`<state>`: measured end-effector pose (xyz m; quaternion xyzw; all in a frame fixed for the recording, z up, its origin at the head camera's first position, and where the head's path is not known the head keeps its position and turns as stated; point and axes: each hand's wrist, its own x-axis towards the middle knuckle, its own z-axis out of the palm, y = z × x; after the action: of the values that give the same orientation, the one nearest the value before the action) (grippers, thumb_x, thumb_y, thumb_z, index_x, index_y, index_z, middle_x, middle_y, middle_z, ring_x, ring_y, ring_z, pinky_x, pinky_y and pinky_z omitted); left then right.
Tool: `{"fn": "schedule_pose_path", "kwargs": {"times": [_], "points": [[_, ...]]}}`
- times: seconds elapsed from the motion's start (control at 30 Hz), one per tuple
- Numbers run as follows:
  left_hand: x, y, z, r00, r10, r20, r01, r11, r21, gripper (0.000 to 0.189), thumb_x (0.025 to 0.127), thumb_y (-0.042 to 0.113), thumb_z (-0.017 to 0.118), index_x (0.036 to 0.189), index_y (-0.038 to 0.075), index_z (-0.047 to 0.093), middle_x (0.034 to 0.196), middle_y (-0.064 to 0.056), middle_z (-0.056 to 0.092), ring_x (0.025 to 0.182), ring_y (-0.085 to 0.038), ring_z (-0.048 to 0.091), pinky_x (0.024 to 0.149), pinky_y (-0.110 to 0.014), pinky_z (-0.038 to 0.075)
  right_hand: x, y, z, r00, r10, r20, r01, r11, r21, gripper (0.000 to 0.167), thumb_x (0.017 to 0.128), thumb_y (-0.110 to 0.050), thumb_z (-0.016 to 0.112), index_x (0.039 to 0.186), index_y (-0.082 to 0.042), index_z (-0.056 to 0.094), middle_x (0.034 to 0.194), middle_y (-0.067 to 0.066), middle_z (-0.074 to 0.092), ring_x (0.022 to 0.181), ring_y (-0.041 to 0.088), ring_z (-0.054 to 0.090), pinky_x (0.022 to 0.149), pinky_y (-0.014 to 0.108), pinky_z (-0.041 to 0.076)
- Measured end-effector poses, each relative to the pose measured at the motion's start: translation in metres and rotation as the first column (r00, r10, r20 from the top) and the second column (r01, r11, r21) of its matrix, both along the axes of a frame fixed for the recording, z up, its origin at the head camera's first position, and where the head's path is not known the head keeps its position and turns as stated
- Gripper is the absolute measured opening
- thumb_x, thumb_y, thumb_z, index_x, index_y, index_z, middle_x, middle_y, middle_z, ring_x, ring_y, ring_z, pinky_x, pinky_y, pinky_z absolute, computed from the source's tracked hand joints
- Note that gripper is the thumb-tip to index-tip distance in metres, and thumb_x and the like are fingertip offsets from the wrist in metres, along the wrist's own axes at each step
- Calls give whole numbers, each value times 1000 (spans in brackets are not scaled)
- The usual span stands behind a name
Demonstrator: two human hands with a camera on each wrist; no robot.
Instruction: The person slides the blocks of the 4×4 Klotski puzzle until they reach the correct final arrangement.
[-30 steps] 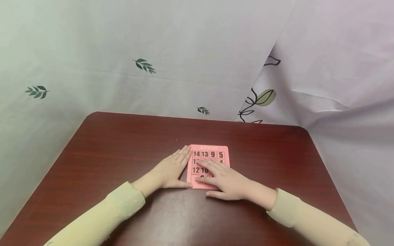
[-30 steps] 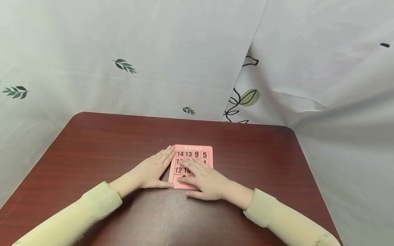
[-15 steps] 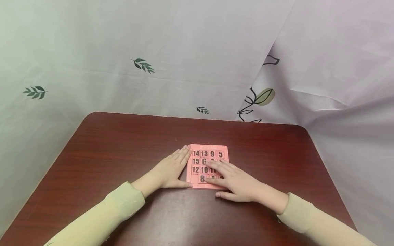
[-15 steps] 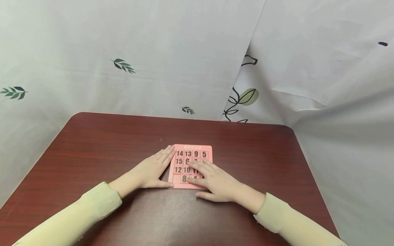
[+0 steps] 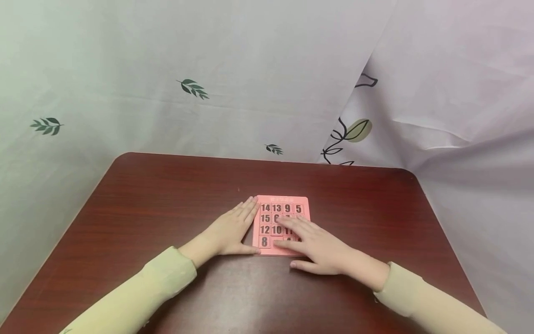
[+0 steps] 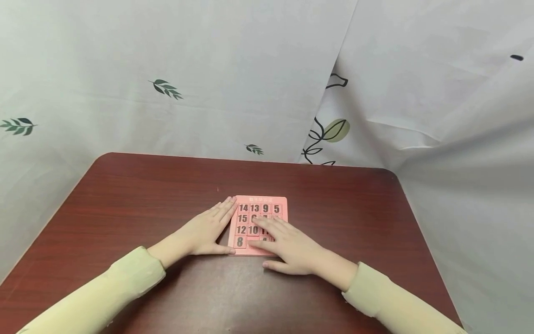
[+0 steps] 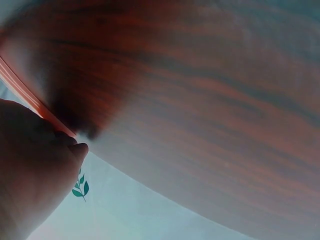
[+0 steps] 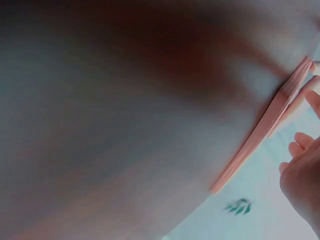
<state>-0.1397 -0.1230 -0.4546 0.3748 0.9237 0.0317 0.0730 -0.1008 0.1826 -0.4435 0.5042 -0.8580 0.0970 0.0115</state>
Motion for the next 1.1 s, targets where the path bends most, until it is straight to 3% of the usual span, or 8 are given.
{"fn": "schedule_pose_path", "kwargs": {"times": [0.3, 0.67, 0.9, 1.1], "points": [[0, -1, 0, 1000, 5, -1, -5, 1000, 4, 124, 88, 78, 64, 166, -7, 20, 176, -25, 14, 166, -37, 18, 135, -47, 25, 8, 34, -6, 998, -60, -31, 59, 998, -28, 58, 96, -47, 74, 151, -30, 61, 170, 17, 38, 157, 35, 38, 127, 58, 32], [-1, 1, -1, 1000, 2, 5, -2, 1000, 7, 123, 89, 78, 63, 166, -7, 20, 176, -25, 14, 166, -37, 17, 135, -47, 24, 4, 11, -4, 1000, -27, -10, 27, 999, 46, 59, 100, -50, 68, 154, -29, 57, 172, 17, 34, 159, 40, 35, 128, 61, 34], [-1, 1, -1, 1000, 3, 7, -4, 1000, 16, 124, 88, 78, 64, 166, -7, 20, 176, -25, 15, 166, -37, 18, 135, -47, 25, 11, 33, -4, 997, -61, -53, 59, 997, -42, 59, 96, -45, 75, 150, -28, 61, 168, 18, 41, 155, 38, 41, 126, 60, 35], [0, 0, -1, 1000, 6, 2, -6, 1000, 13, 124, 88, 78, 65, 166, -7, 20, 177, -25, 15, 166, -37, 18, 135, -47, 25, 16, 52, -7, 993, -103, -63, 97, 991, -93, 55, 94, -41, 77, 146, -28, 65, 165, 19, 45, 153, 38, 43, 131, 52, 29]]}}
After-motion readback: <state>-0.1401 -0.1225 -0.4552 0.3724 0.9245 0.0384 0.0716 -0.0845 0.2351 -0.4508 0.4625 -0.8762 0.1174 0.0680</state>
